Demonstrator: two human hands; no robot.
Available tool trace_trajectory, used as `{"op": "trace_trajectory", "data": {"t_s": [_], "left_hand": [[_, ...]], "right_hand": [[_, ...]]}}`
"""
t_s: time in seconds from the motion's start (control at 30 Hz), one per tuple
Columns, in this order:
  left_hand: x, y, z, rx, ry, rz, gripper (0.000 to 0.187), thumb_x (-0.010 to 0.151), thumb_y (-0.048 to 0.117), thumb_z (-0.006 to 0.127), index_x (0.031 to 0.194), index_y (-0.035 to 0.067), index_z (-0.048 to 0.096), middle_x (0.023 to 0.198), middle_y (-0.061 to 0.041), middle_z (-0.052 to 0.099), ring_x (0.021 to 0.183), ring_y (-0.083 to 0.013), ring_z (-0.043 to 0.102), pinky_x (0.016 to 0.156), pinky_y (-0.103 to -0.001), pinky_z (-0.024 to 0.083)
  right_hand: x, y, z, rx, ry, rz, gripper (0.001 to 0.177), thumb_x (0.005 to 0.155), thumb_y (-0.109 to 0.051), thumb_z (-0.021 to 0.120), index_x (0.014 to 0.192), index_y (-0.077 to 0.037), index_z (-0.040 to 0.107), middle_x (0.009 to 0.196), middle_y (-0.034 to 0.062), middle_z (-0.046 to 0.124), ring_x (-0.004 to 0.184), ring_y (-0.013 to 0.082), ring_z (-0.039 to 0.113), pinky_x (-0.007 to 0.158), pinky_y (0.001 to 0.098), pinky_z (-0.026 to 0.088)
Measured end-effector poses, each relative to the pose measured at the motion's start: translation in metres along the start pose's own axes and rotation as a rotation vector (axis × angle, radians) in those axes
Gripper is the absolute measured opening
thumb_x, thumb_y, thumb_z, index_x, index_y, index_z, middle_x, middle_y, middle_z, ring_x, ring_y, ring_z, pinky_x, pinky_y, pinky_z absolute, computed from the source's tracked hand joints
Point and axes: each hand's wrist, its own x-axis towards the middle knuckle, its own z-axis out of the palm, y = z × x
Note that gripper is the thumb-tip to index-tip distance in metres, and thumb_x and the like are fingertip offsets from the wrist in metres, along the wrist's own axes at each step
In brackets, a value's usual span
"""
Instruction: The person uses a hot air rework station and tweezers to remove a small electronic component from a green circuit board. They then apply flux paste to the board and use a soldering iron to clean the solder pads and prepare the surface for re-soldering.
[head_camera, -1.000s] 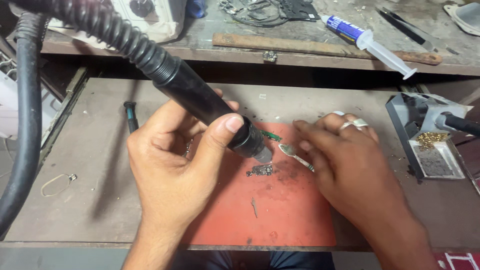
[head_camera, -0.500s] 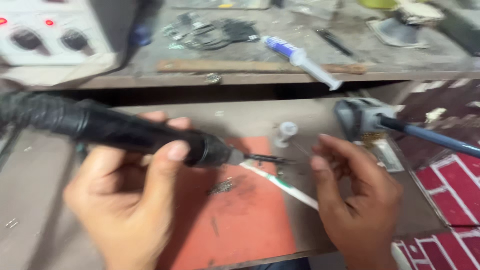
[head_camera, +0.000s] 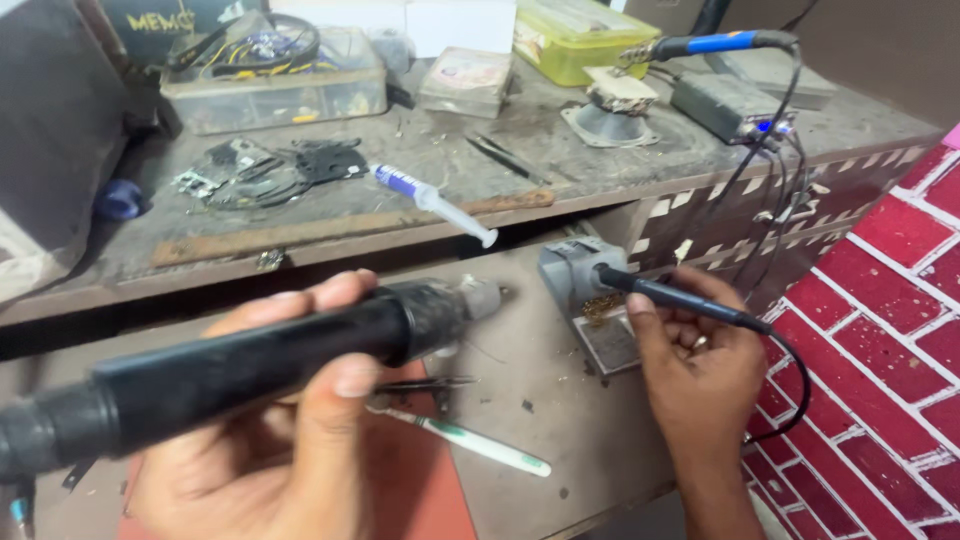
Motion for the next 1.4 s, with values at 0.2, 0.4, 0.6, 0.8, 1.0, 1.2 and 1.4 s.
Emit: {"op": "trace_trajectory", "data": {"t_s": [0.2, 0.4, 0.6, 0.8, 1.0, 1.2, 1.4], "left_hand": [[-0.021, -0.032, 0.026, -0.082, -0.07, 0.069, 0.041, 0.088, -0.013, 0.077, 0.125, -0.006, 0.061, 0.124, -0.027, 0.073, 0.116, -0.0296, 0.074, 0.104, -0.039, 0.063], [-0.027, -0.048, 0.033, -0.071, -0.136, 0.077, 0.041, 0.092, -0.01, 0.079, 0.128, -0.004, 0.06, 0.13, -0.022, 0.072, 0.121, -0.0215, 0.072, 0.103, -0.029, 0.06], [-0.029, -0.049, 0.027, 0.101, -0.173, 0.039, 0.036, 0.096, -0.004, 0.081, 0.126, -0.002, 0.061, 0.128, -0.013, 0.075, 0.087, -0.0016, 0.063, 0.073, -0.012, 0.046], [-0.029, -0.051, 0.029, 0.094, -0.196, 0.048, 0.033, 0.099, -0.004, 0.081, 0.125, -0.002, 0.061, 0.127, -0.014, 0.075, 0.085, -0.0007, 0.062, 0.071, -0.012, 0.045], [-0.029, -0.051, 0.032, 0.022, -0.217, 0.006, 0.034, 0.099, -0.005, 0.079, 0.128, -0.003, 0.061, 0.128, -0.016, 0.072, 0.099, -0.0075, 0.069, 0.085, -0.017, 0.055], [-0.028, -0.048, 0.031, -0.066, -0.22, -0.008, 0.035, 0.099, -0.006, 0.077, 0.129, -0.005, 0.059, 0.128, -0.019, 0.071, 0.109, -0.014, 0.072, 0.098, -0.024, 0.061], [-0.023, -0.027, 0.001, 0.038, -0.191, 0.074, 0.031, 0.101, -0.008, 0.076, 0.127, -0.007, 0.06, 0.128, -0.021, 0.07, 0.114, -0.0181, 0.073, 0.097, -0.027, 0.063]], "right_hand": [[0.012, 0.0, 0.005, -0.152, 0.007, 0.054, 0.025, 0.089, -0.006, 0.082, 0.111, 0.004, 0.075, 0.074, 0.0009, 0.065, 0.063, 0.0021, 0.053, 0.054, 0.0174, 0.042], [0.009, -0.006, 0.002, -0.116, -0.009, -0.02, 0.02, 0.09, -0.005, 0.079, 0.107, 0.004, 0.074, 0.084, -0.0002, 0.073, 0.071, 0.0012, 0.063, 0.06, 0.0147, 0.049], [0.013, -0.004, -0.008, -0.241, -0.057, -0.104, 0.016, 0.094, -0.007, 0.082, 0.103, 0.004, 0.074, 0.077, -0.0018, 0.065, 0.064, 0.0017, 0.052, 0.056, 0.0173, 0.041], [0.014, -0.011, -0.015, -0.151, -0.063, -0.199, 0.012, 0.104, -0.008, 0.079, 0.105, 0.002, 0.071, 0.082, -0.006, 0.061, 0.07, -0.0005, 0.049, 0.06, 0.0176, 0.037], [0.008, -0.05, -0.022, -0.094, -0.028, -0.064, 0.012, 0.102, -0.01, 0.066, 0.1, -0.001, 0.057, 0.077, 0.0037, 0.067, 0.065, 0.0061, 0.066, 0.055, 0.0211, 0.054], [-0.01, -0.068, -0.04, 0.268, -0.014, 0.195, 0.012, 0.106, -0.011, 0.06, 0.113, -0.007, 0.051, 0.091, 0.0155, 0.07, 0.071, 0.0212, 0.073, 0.06, 0.0302, 0.06], [-0.026, -0.04, -0.054, 0.624, -0.016, 0.419, 0.01, 0.108, -0.007, 0.062, 0.107, -0.006, 0.052, 0.086, 0.0114, 0.066, 0.077, 0.0208, 0.065, 0.067, 0.0351, 0.054]]}}
